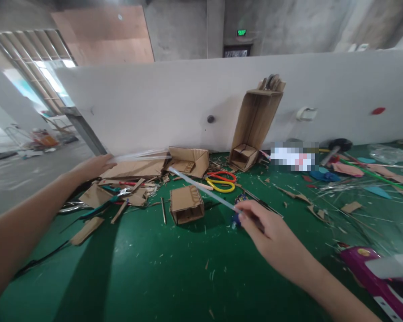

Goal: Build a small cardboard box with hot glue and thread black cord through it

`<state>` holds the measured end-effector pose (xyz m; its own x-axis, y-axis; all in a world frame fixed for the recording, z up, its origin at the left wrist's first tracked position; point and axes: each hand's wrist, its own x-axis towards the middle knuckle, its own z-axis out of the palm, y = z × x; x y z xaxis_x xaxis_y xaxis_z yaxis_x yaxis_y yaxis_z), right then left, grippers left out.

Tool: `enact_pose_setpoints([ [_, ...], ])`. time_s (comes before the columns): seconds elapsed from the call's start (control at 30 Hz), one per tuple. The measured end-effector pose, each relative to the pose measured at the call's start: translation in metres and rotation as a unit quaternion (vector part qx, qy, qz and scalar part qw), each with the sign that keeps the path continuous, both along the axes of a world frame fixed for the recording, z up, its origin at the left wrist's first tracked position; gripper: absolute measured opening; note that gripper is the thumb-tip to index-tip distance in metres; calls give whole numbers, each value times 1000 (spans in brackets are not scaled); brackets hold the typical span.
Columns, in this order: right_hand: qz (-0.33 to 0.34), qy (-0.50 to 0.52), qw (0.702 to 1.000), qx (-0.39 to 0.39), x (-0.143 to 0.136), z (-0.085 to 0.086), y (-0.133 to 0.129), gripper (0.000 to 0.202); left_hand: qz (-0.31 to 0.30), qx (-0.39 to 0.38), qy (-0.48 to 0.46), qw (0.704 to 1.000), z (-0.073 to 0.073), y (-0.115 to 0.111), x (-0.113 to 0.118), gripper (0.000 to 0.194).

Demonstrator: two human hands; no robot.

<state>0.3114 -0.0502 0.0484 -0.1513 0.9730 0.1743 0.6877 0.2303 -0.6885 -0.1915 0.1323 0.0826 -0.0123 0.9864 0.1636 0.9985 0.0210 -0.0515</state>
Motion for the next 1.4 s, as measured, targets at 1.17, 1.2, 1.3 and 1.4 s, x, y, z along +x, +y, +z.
enact_pose_setpoints([
  [1.17,238,-237,918,211,-4,-37,-14,32,-352,-10,-69,934,-3,-167,201,33],
  [1.2,244,-240,917,205,-7,-38,-16,33,-385,-30,-58,921,-5,-187,210,32],
  [1.3,243,-234,924,182,-11,-41,-21,37,-447,-58,-43,891,-15,-213,224,38],
  [1.4,249,-230,923,179,-12,-45,-23,37,-403,-5,-42,914,-18,-183,207,30],
])
